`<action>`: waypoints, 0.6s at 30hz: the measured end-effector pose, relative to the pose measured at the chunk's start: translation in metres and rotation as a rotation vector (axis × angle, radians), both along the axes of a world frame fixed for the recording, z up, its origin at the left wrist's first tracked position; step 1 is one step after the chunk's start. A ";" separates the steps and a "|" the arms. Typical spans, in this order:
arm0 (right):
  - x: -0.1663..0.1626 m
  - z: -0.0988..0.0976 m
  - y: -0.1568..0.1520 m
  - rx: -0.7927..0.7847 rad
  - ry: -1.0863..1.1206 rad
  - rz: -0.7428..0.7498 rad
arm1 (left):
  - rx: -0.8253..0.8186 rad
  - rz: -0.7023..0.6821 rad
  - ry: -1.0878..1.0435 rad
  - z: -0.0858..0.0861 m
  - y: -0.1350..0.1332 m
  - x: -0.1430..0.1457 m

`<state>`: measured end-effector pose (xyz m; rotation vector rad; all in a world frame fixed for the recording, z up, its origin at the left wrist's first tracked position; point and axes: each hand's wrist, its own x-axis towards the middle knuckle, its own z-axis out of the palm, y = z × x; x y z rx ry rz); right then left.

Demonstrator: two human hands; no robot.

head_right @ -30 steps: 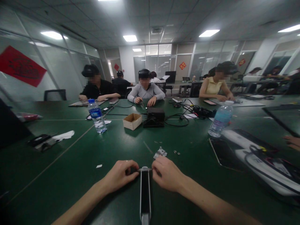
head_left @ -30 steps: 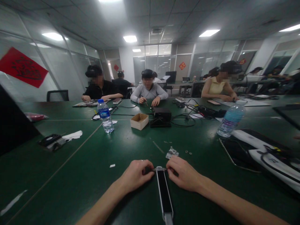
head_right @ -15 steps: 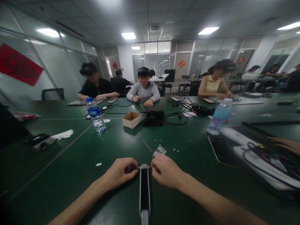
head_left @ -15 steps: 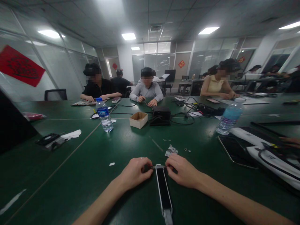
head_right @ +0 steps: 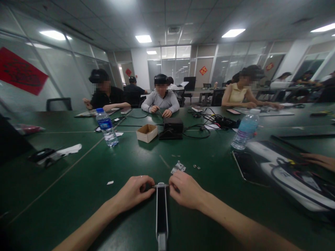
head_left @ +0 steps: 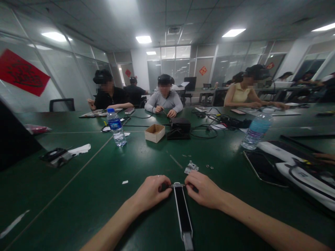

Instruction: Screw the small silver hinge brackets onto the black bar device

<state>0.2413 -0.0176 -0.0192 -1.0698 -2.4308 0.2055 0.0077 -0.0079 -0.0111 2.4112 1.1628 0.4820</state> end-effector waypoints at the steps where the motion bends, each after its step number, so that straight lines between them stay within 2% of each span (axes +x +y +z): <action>1: 0.000 0.000 0.000 0.001 0.000 -0.001 | 0.002 0.000 0.001 0.000 0.000 0.000; 18: 0.001 -0.003 0.001 -0.012 -0.002 0.000 | -0.011 -0.002 0.003 0.002 -0.001 0.000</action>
